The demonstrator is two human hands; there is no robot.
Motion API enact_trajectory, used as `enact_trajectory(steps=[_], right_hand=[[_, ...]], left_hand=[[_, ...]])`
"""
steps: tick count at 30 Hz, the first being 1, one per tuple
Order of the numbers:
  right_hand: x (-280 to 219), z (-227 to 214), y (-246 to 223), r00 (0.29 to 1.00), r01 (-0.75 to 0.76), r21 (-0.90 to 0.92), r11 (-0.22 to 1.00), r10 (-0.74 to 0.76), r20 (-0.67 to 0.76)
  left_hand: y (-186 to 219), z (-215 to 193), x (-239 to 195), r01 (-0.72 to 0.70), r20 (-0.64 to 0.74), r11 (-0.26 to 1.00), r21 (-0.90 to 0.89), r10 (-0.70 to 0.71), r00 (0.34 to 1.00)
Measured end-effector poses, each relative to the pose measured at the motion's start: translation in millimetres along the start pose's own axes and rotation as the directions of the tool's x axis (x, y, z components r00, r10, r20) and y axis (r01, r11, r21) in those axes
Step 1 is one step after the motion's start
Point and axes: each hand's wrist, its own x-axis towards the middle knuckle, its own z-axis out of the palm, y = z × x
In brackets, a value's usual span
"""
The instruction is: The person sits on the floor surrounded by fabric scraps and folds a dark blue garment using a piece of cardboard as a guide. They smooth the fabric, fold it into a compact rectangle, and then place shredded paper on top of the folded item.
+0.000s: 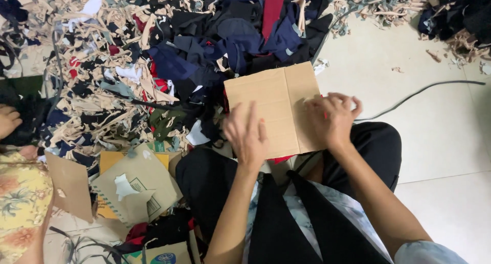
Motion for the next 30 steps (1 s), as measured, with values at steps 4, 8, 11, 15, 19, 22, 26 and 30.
enact_trajectory(steps=[4,8,11,15,19,22,26,30], right_hand=[[12.5,-7.4,9.8,0.992,-0.091,-0.024,0.996,0.089,-0.085],[18.3,-21.0,5.6,0.982,-0.173,0.081,0.982,0.178,-0.068],[20.2,-16.4,-12.4,0.998,-0.065,0.138,0.988,0.066,-0.003],[20.2,-7.8,-45.7,0.995,0.098,0.103,0.99,-0.099,0.01],[21.4,-1.6,-67.2,0.978,0.093,0.091,0.991,-0.108,0.179],[12.1,15.2,-63.2,0.951,0.2,-0.016,0.98,-0.191,0.242],[3.2,22.9,-61.6,0.95,0.198,-0.089,0.976,-0.168,0.265],[0.4,28.2,-60.5,0.955,0.222,-0.084,0.971,-0.199,0.219]], left_hand=[[2.9,15.5,-8.9,-0.037,0.049,0.998,0.055,0.035,0.998],[4.4,23.5,-13.9,-0.024,0.058,0.998,0.058,0.021,0.998],[9.2,24.2,-9.5,-0.017,0.034,0.999,0.03,0.016,0.999],[11.2,31.4,-2.3,-0.021,0.003,1.0,0.019,0.021,1.0],[10.3,39.3,-0.1,-0.032,0.144,0.999,-0.037,0.037,0.989],[2.2,53.2,-6.3,-0.093,0.254,0.995,0.024,0.083,0.964],[0.9,58.9,-12.3,-0.147,0.187,0.988,0.051,0.135,0.973],[1.0,55.5,-11.8,-0.188,0.12,0.978,0.091,0.176,0.977]])
